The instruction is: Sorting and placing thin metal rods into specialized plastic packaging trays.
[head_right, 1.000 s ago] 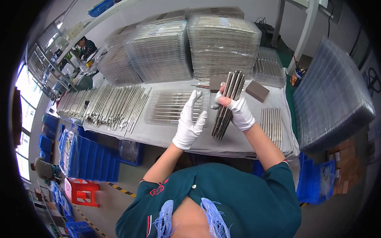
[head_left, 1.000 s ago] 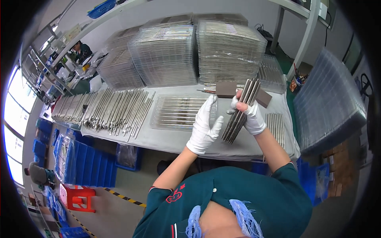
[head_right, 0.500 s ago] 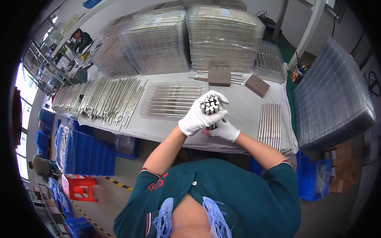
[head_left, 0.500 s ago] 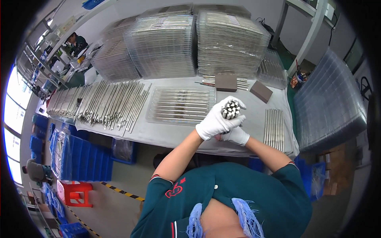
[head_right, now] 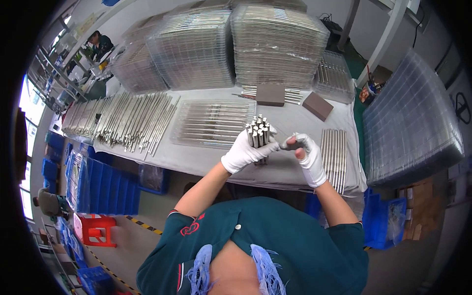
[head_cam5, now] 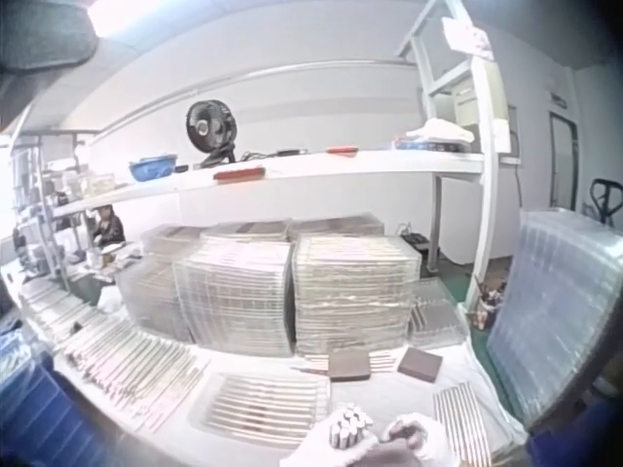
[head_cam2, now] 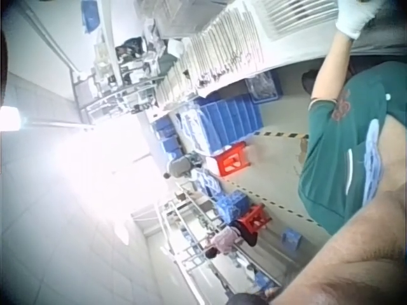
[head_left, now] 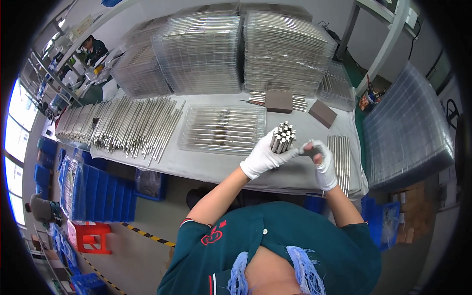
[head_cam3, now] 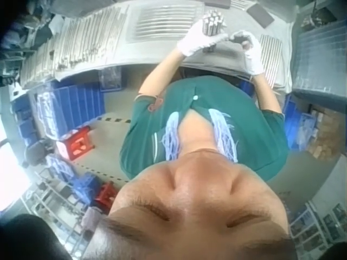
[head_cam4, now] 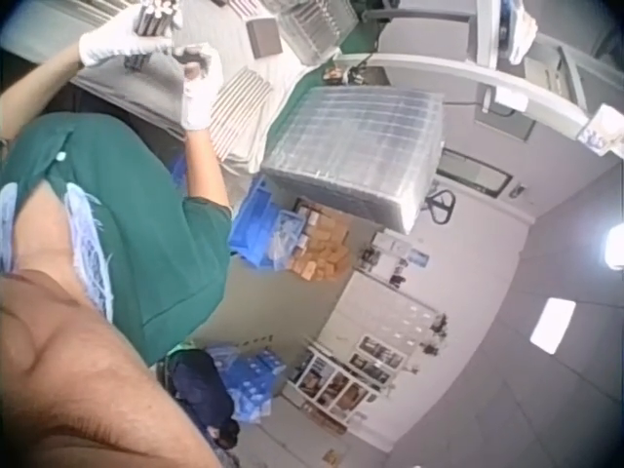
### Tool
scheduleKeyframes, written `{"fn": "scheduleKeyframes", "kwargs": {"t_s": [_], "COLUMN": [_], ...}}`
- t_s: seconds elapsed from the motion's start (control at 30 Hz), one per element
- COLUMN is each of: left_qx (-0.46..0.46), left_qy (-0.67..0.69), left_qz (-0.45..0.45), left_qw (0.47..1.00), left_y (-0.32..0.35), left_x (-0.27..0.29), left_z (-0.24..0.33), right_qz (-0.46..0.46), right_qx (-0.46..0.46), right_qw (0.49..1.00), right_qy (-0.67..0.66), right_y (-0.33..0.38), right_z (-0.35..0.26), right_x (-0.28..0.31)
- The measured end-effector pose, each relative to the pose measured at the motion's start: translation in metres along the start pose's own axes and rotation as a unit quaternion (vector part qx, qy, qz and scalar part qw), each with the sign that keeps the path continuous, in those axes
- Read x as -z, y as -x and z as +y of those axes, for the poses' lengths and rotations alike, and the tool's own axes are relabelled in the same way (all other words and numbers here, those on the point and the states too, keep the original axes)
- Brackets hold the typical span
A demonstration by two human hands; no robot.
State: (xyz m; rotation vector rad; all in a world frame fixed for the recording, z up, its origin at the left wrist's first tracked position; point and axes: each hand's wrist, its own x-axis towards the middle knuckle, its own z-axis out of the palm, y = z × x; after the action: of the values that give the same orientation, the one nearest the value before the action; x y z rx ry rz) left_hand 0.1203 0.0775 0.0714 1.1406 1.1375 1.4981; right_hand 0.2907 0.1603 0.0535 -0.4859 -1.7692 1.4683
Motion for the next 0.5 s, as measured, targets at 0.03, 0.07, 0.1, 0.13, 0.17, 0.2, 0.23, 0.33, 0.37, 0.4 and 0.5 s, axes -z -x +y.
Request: {"fn": "scheduleKeyframes", "kwargs": {"t_s": [0.03, 0.07, 0.1, 0.13, 0.17, 0.2, 0.23, 0.33, 0.37, 0.4, 0.5], "left_qx": [0.019, 0.037, 0.052, 0.019, -0.032, -0.082, -0.14, -0.127, -0.134, -0.138, -0.263], "left_qy": [-0.01, -0.021, -0.012, -0.033, -0.13, -0.225, -0.195, -0.293, -0.361, -0.426, -0.523], "left_qz": [-0.001, 0.001, 0.009, 0.009, 0.013, 0.02, -0.012, -0.112, -0.135, -0.158, -0.177], "left_qw": [1.0, 0.999, 0.999, 0.999, 0.991, 0.971, 0.971, 0.941, 0.913, 0.88, 0.792], "left_y": [0.004, 0.009, 0.013, 0.015, 0.017, 0.017, 0.014, 0.019, 0.019, 0.019, 0.027], "left_x": [0.001, 0.003, 0.005, 0.004, 0.003, 0.002, 0.003, -0.011, -0.015, -0.019, -0.027], "left_z": [-0.009, -0.02, -0.038, -0.047, -0.054, -0.062, -0.074, -0.041, -0.045, -0.052, -0.065], "right_qz": [-0.033, -0.069, -0.08, -0.085, -0.15, -0.213, -0.223, -0.268, -0.269, -0.192, -0.177], "right_qx": [-0.061, -0.12, -0.192, -0.192, -0.31, -0.422, -0.477, -0.546, -0.546, -0.631, -0.649], "right_qw": [0.996, 0.982, 0.964, 0.963, 0.913, 0.841, 0.816, 0.588, 0.589, 0.516, 0.611], "right_qy": [-0.063, -0.127, -0.168, -0.167, -0.218, -0.263, -0.239, -0.532, -0.531, -0.547, -0.417], "right_y": [0.004, 0.008, 0.011, 0.013, 0.014, 0.016, 0.019, 0.032, 0.033, 0.039, 0.061], "right_z": [-0.007, -0.013, -0.016, -0.022, -0.03, -0.034, -0.034, -0.007, 0.003, 0.001, 0.02], "right_x": [0.011, 0.016, 0.014, 0.013, 0.011, 0.007, 0.001, 0.004, 0.004, 0.01, 0.021]}}
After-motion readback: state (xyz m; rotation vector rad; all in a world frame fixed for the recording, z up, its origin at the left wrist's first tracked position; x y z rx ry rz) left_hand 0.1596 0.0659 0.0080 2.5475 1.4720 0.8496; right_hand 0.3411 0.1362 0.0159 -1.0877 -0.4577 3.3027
